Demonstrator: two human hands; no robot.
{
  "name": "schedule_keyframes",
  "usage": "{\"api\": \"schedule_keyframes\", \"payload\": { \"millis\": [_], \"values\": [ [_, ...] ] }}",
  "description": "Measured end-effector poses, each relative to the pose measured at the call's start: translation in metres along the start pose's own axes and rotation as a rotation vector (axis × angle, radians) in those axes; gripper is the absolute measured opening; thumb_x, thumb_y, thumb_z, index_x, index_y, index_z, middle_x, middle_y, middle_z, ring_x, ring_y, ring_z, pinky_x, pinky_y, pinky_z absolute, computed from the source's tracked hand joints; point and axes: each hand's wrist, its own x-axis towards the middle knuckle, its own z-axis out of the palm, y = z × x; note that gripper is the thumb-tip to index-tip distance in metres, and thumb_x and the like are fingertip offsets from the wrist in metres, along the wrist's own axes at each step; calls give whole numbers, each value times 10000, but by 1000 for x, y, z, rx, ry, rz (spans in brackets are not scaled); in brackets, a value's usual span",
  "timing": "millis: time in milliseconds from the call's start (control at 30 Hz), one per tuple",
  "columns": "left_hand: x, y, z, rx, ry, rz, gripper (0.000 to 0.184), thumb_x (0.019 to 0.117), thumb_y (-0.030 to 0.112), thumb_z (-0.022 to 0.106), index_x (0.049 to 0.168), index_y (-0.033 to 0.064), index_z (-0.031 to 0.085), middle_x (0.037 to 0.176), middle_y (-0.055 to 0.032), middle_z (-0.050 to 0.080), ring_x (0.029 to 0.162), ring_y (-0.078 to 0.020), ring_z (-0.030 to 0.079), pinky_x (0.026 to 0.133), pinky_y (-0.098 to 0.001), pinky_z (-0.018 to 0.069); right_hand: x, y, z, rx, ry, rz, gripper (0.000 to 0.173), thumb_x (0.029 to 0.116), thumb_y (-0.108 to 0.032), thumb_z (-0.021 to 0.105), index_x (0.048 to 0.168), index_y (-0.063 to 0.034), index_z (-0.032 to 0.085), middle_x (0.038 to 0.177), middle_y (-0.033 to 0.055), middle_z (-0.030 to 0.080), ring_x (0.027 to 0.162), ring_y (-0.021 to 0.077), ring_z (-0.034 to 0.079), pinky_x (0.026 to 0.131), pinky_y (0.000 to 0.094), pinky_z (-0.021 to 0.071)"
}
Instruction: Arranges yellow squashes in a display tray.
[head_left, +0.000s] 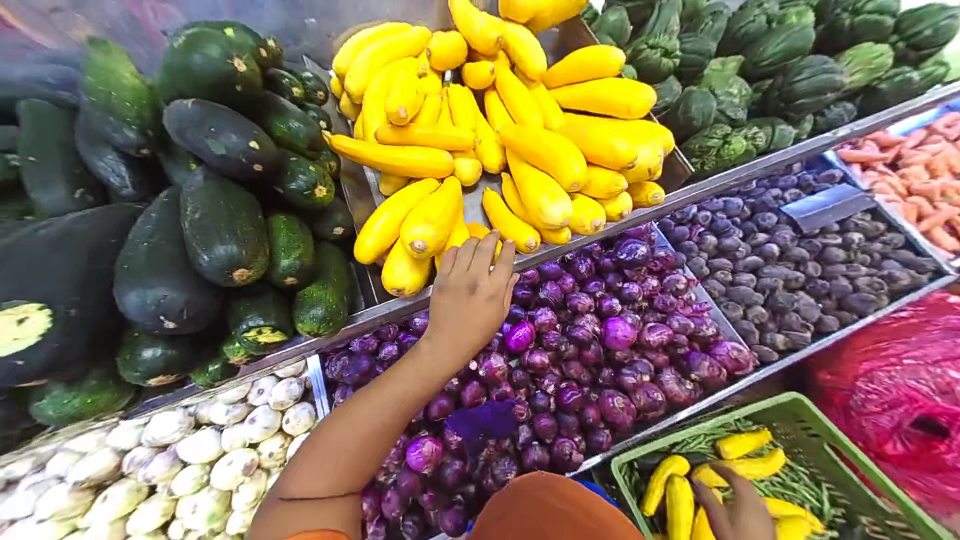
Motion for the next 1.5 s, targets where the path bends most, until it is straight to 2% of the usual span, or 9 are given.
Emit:
{"api": "schedule_keyframes", "payload": {
  "millis": [100,267,433,700,900,1067,1233,1400,1500],
  "values": [
    [13,-2,14,62,-178,2,376,1049,213,512,1377,50,595,1420,-209,584,1276,-371,602,1127,-538,422,87,-120,16,272,-163,-273,436,969,-296,645,1302,-15,629,1176,137,723,1062,222,714,931,455,597],
    [5,-29,13,5,-112,147,320,1046,108,492,1319,61,653,1405,-170,622,1302,-333,608,1150,-523,427,153,-281,-11,112,38,-950,395,1032,-363,549,1258,-68,679,1200,123,721,1141,269,679,989,476,539],
    [14,-17,14,49,-158,37,341,1023,111,516,1333,98,658,1390,-135,641,1289,-305,619,1144,-517,430,197,-360,-55,136,160,-1054,333,1009,-322,582,1199,-76,703,1077,95,725,902,219,712,779,438,597],
    [-3,-17,-35,-16,5,-66,319,1048,287,538,1217,87,720,1358,-102,658,1320,-291,582,1115,-487,460,239,-437,-85,-205,51,-1097,468,996,-314,628,1356,-18,594,1328,268,596,1178,486,599,917,682,491],
    [13,-69,-55,-227,-248,-464,641,972,433,668,1519,160,478,1559,-94,468,1395,-276,502,1120,-550,436,276,-473,-89,-708,-244,-1271,595,881,-202,761,1451,-222,595,1497,310,472,1425,544,374,1113,788,221],
    [22,-58,-42,-198,-114,-442,581,948,391,702,1439,118,553,1461,-136,562,1204,-321,648,966,-561,541,306,-490,-74,-758,-266,-1369,657,852,-429,795,1450,-249,589,1512,290,459,1349,497,484,1086,696,351],
    [29,-22,-26,-20,50,-277,474,959,370,670,1364,127,632,1409,-179,595,1013,-334,720,769,-498,609,307,-490,-71,-525,-118,-1539,340,918,-192,665,1233,-69,701,1431,210,587,1124,455,667,860,647,542],
    [21,-17,-10,-163,-65,-186,502,998,453,612,1430,198,587,1555,-170,459,1390,-334,507,1111,-492,462,303,-498,-71,-273,47,-1413,330,963,-163,584,1250,-10,643,1248,223,670,1070,443,683,857,658,534],
    [16,-25,-2,-276,9,-191,563,984,466,641,1446,154,557,1580,-156,433,1382,-311,525,1063,-471,514,270,-497,-76,-218,133,-1410,320,975,-130,579,1263,2,619,1236,231,666,1018,437,695,803,621,554]
  ]
}}
